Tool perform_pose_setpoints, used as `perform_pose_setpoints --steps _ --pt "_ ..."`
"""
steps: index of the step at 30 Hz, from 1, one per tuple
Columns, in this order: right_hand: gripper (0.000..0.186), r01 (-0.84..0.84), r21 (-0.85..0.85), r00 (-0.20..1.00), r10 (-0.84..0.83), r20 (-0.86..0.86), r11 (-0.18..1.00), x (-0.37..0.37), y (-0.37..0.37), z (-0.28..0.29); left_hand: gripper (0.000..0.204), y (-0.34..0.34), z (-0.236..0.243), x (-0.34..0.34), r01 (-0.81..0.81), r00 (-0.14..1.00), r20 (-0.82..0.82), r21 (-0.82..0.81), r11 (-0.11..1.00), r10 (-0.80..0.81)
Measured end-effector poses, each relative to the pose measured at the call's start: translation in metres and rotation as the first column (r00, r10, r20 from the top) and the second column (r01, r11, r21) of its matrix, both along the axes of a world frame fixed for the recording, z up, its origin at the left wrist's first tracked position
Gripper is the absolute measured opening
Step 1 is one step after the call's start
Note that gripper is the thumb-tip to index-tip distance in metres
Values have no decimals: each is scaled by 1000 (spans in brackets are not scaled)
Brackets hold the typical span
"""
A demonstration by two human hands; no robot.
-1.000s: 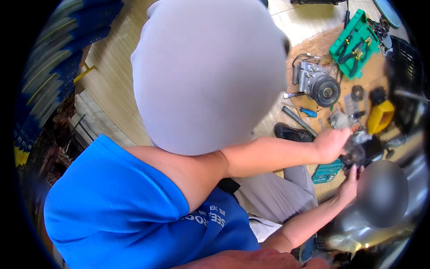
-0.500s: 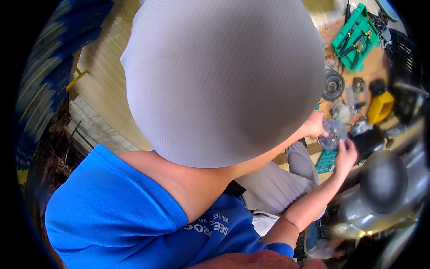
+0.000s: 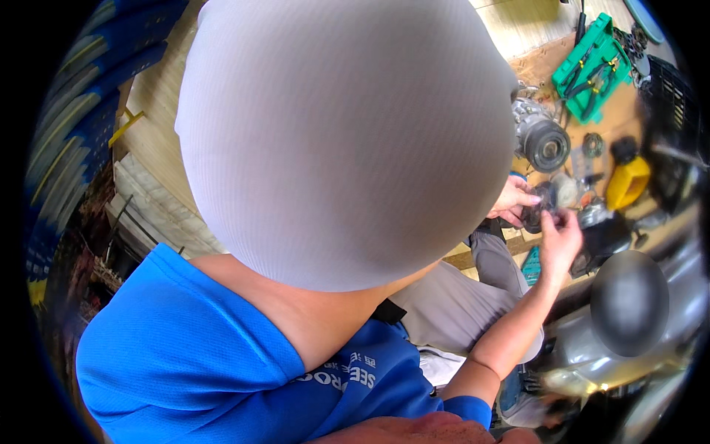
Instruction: The person uses a hammer and a screwdriver to disassemble a circular metal mechanical component, removing several internal plates and parts.
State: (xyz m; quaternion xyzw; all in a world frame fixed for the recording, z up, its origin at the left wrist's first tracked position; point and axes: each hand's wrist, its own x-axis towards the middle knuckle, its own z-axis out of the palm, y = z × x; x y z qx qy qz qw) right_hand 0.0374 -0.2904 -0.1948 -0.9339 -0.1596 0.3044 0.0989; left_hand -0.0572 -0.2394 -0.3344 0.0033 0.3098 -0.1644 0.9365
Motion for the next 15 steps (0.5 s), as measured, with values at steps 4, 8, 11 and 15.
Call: perform_pose_setpoints --steps 4,8,11,15 --pt "23 -92 -26 996 92 22 995 -18 20 3 40 9 -6 -11 -26 997 68 -128 991 36" --pt "29 -100 -28 992 102 70 995 -34 32 9 38 11 -13 -13 16 987 158 -153 988 8" --pt "33 -141 18 987 139 83 990 -50 40 19 35 4 -30 -13 84 952 306 -238 968 -7" --pt "40 245 213 961 -209 -179 946 -37 12 51 35 16 -34 -11 187 931 353 -251 950 -90"
